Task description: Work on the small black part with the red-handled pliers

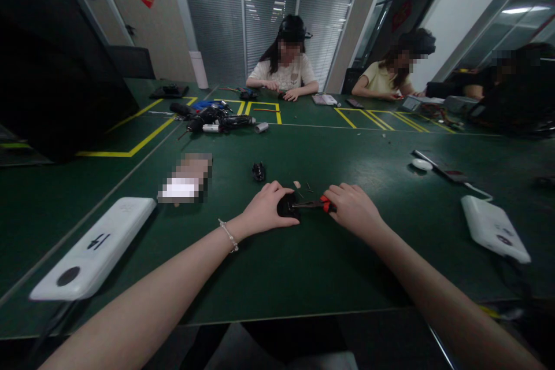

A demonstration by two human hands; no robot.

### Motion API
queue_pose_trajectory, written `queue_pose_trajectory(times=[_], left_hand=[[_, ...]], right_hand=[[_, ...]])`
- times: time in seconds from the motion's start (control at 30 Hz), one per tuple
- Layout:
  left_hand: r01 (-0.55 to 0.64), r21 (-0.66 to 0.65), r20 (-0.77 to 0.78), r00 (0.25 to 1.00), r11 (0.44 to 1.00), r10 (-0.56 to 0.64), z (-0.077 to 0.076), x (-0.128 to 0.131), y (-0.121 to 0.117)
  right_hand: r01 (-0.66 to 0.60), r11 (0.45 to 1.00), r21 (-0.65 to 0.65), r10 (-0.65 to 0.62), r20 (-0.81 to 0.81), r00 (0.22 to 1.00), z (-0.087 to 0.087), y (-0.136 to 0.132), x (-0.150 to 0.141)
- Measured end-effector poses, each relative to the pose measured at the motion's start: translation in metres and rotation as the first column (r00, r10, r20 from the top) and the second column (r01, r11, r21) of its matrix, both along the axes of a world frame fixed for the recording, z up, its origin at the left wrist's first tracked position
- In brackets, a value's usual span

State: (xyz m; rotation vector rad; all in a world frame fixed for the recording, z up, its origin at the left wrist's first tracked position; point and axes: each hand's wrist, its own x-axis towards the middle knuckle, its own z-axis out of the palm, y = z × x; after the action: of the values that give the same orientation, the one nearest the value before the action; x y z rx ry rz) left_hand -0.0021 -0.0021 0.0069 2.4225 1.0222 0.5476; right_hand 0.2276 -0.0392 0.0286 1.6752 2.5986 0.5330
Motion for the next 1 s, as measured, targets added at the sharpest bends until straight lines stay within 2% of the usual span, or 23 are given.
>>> queue_pose_trajectory(times=[0.63,1.0], left_hand=[[0.005,0.022,0.006,1.0,1.0,-0.005,-0.0032,0.0006,0.0014],[0.002,0.014,0.007,1.0,1.0,-0.002,-0.0028,0.0004,0.001]], right_hand=[[-0.016,1.0,-0.017,0.014,-0.09,0.996,-0.0025,0.0012,-0.0011],[0.014,1.0,-0.01,-0.015,-0.055,0.998,-0.0027,-0.0003,-0.0042]])
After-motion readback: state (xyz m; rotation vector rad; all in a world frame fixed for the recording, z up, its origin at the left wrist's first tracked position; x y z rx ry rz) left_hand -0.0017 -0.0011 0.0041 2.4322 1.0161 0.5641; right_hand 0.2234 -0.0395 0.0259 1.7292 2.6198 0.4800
